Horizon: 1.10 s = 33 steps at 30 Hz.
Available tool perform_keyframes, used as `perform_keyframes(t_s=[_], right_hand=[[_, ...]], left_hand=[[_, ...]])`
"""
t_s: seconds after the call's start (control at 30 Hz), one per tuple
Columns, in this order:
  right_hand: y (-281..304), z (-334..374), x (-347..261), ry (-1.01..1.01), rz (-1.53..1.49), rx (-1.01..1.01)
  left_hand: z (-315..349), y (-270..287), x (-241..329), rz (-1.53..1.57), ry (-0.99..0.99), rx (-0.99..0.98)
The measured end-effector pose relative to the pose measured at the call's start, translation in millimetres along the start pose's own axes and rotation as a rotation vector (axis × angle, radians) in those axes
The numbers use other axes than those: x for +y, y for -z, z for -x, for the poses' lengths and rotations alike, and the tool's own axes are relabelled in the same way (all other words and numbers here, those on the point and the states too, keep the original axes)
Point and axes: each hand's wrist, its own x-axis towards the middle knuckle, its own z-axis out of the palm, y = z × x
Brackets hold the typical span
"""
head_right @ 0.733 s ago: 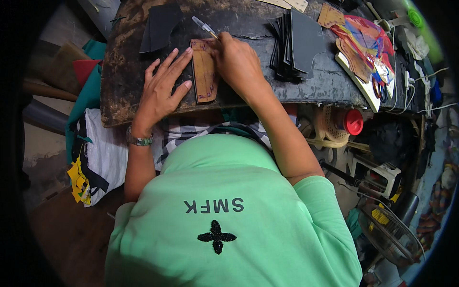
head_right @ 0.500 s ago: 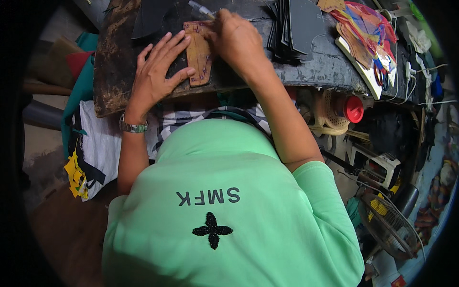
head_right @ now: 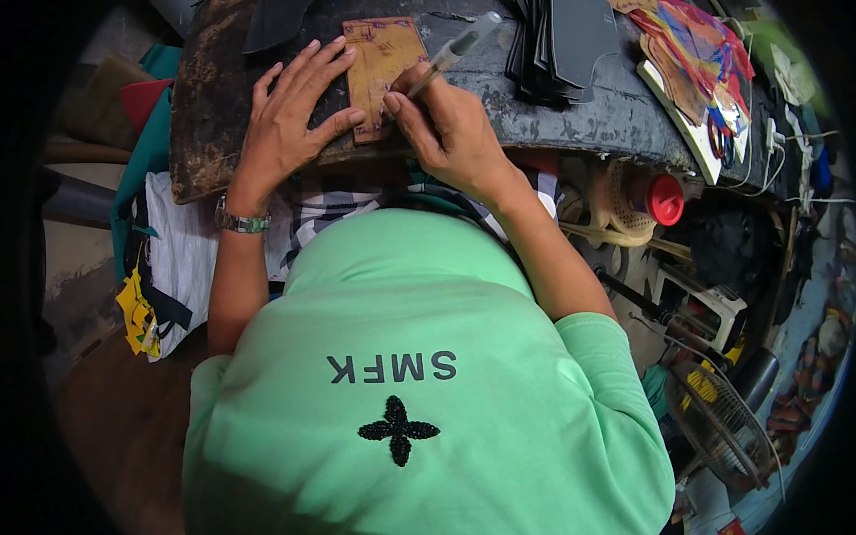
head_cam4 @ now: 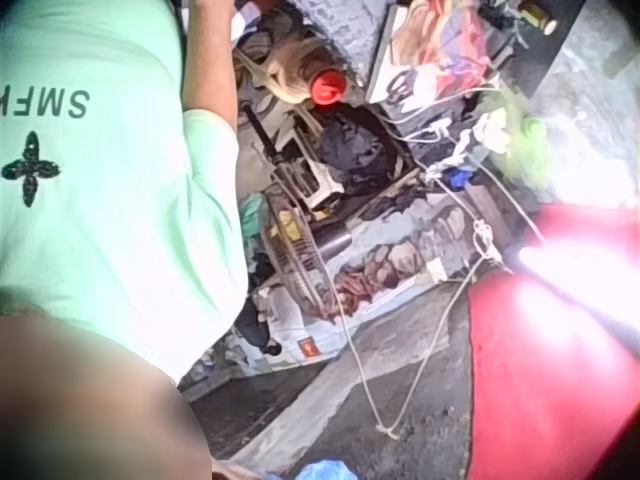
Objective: The person uses a template and a knife to trace and cut multiple dark sheets of material on a workbench. They repeatedly align the template, trace the outline, and cut the material, then stack the finished pieces.
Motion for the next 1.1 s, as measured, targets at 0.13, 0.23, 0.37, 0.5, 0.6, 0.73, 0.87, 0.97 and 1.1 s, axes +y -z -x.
perform_keyframes(t_s=[0.13, 0.23, 0.37, 0.5, 0.6, 0.73, 0.87, 0.97, 1.1], right_hand=[[0, -1, -3, 0.288, 0.271, -0.107], [-2, -4, -7, 0.038, -0.041, -0.002], [-11, -6, -11, 0.115, 0.042, -0.002], [-12, -4, -11, 0.164, 0.136, -0.066], [-7, -2, -7, -0.018, 0.006, -0.044], [2, -5, -3, -0.156, -0.197, 0.179], [5, -10, 1, -0.117, -0.079, 0.088], [4, -9, 2, -0.105, -0.009, 0.106], [6, -5, 2, -0.207, -0.186, 0.191]], left_hand=[[-1, 1, 1, 0.009, 0.017, -0.025], [0, 1, 1, 0.035, 0.014, -0.010], [-1, 0, 0, 0.022, -0.002, 0.002], [-2, -2, 0, 0.021, -0.008, 0.003], [-1, -4, -2, 0.002, -0.005, 0.019], [2, -8, 0, 0.028, 0.015, 0.051], [2, -10, 4, 0.053, 0.061, 0.022], [2, -6, 7, 0.120, 0.082, 0.000], [-1, 2, 9, 0.100, 0.056, 0.001]])
